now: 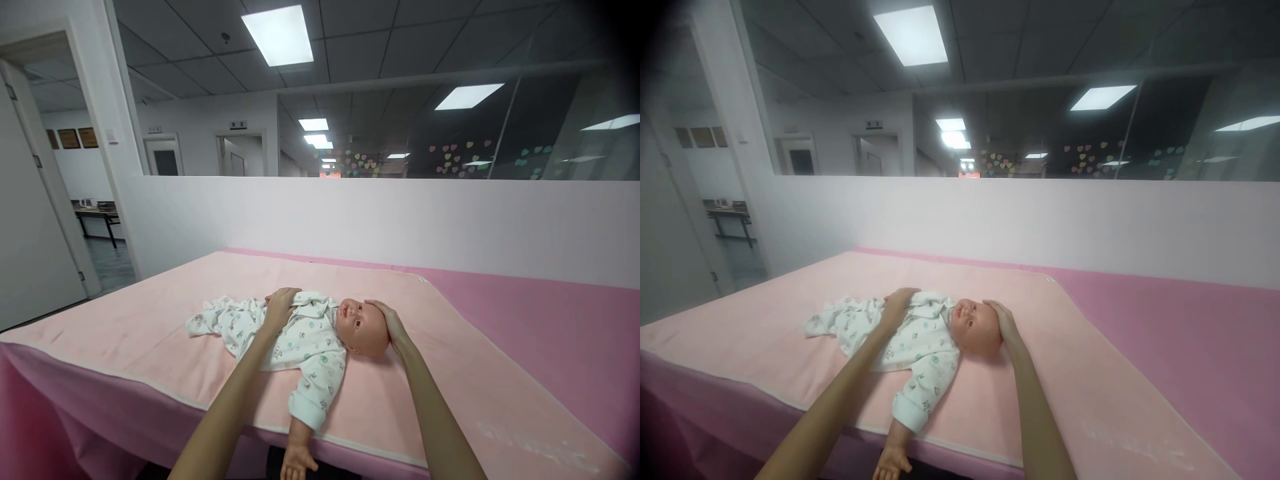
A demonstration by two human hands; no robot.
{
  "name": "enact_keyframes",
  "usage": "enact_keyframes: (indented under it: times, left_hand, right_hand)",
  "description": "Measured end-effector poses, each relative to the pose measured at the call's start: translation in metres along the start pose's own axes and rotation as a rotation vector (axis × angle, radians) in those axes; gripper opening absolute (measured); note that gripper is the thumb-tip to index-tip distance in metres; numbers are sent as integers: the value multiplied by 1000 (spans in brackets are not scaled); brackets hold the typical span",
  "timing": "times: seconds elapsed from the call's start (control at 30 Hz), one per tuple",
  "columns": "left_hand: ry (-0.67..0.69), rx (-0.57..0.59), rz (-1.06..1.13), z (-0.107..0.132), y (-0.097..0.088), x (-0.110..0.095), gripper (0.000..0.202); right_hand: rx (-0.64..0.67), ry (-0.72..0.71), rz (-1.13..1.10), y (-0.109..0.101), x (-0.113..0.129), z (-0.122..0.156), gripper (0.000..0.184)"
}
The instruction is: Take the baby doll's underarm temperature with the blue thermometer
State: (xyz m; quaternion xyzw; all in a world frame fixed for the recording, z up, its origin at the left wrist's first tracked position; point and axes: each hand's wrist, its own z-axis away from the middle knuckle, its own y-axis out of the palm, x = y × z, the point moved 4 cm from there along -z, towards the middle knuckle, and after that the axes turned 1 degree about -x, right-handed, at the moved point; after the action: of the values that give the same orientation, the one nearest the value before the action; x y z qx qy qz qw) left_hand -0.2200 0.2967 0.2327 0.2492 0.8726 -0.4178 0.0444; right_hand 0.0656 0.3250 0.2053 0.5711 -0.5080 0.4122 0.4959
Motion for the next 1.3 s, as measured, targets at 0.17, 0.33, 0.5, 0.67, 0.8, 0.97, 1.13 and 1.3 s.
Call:
enact_keyframes:
  times: [0.17, 0.33, 0.5, 0.67, 0.8, 0.97, 1.13, 1.3]
  left_hand:
    - [15, 11, 1, 1, -1, -2, 38]
    - [18, -8, -5, 2, -1, -2, 37]
    - [15, -3, -9, 2, -1, -2, 38]
    - [17, -17, -1, 3, -2, -3, 38]
    - [10, -7, 6, 3, -3, -3, 37]
    - [25, -13, 11, 2, -3, -3, 38]
    - [14, -10, 11, 3, -2, -3, 37]
    - [15, -18, 0, 3, -2, -3, 39]
  right_hand:
    - [-23, -1, 10, 0, 0, 0, 29]
    - [6, -12, 8, 0, 1, 2, 34]
    - [-30, -20, -32, 0, 2, 2, 32]
    - [-65, -72, -15, -1, 6, 3, 29]
    - [-21, -26, -22, 1, 4, 4, 31]
    - [-75, -71, -22, -2, 4, 3, 27]
    - [-45, -68, -5, 0, 6, 4, 29]
    - [-72, -76, -3, -1, 8, 6, 29]
